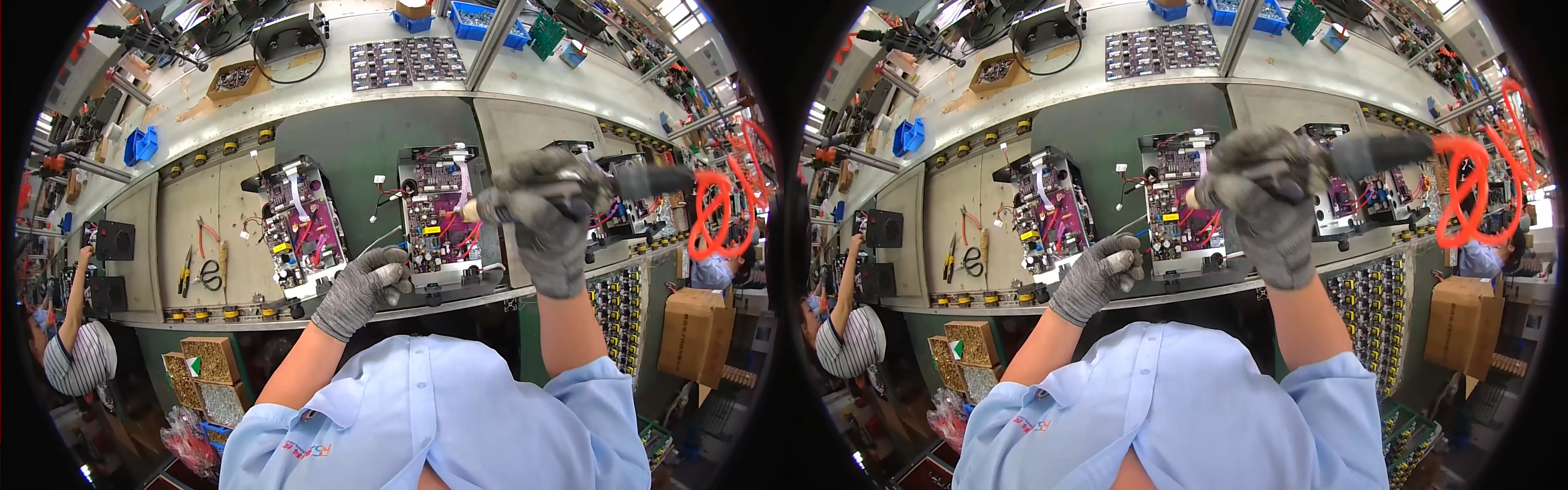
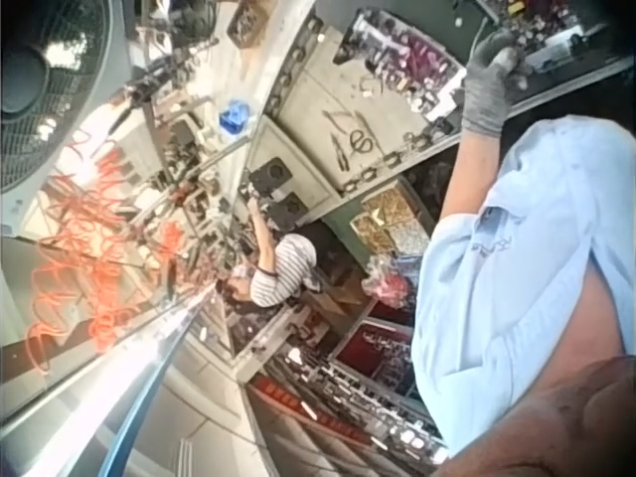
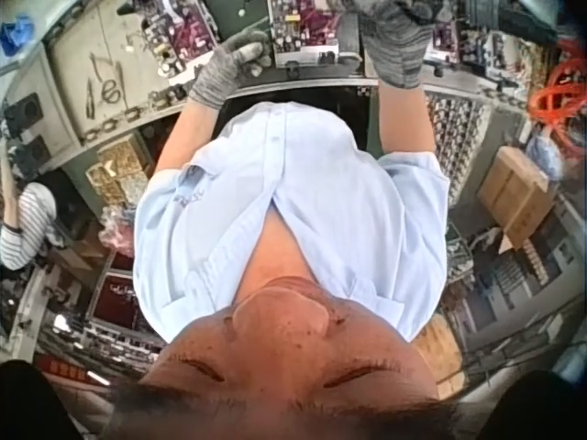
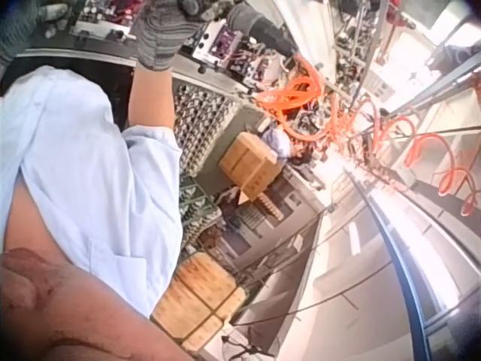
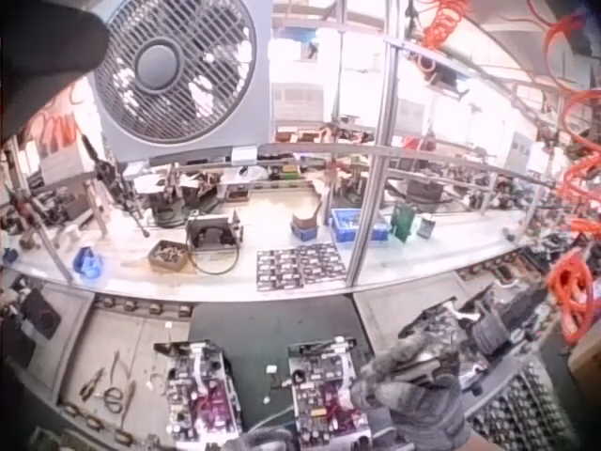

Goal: Assembling and soldering components onto electronic circuit boards at a factory production workstation.

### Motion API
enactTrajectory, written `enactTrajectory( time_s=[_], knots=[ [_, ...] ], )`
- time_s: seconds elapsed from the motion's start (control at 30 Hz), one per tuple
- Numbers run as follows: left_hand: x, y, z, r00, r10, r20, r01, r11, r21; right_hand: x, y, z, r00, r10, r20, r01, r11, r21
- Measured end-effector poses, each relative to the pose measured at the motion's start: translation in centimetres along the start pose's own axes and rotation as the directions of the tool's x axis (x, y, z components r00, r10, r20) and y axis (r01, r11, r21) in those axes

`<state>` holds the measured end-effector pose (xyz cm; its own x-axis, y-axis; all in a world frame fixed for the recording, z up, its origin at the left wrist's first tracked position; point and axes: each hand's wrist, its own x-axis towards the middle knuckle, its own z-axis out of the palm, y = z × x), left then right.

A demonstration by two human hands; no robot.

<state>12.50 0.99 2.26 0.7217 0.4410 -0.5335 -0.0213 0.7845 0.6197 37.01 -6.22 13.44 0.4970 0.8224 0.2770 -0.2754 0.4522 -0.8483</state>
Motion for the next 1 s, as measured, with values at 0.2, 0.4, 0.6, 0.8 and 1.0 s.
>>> enactTrajectory(
  time_s=[0.2,0.4,0.6,0.8,1.0],
  knots=[
    [0.5,-0.9,0.2,0.986,-0.097,0.132,0.120,0.976,-0.180,-5.0,-2.3,0.7,0.995,0.074,-0.067,-0.063,0.986,0.153],
    [0.6,-2.0,0.3,0.958,-0.026,0.286,0.127,0.931,-0.341,-6.1,-1.4,-0.3,0.999,0.036,-0.034,-0.027,0.975,0.219],
    [0.0,-2.3,0.7,0.990,-0.101,0.103,0.134,0.908,-0.396,-6.1,-1.3,-1.1,0.998,-0.022,0.054,0.005,0.953,0.302],
    [-0.3,-2.4,1.1,0.980,-0.091,0.175,0.161,0.881,-0.445,-5.7,-0.7,-0.7,0.995,-0.083,0.058,0.064,0.960,0.274],
    [-0.3,-2.4,1.4,0.987,-0.089,0.135,0.138,0.901,-0.411,-6.0,-0.7,-0.4,0.998,-0.042,0.050,0.027,0.961,0.275]
  ],
)
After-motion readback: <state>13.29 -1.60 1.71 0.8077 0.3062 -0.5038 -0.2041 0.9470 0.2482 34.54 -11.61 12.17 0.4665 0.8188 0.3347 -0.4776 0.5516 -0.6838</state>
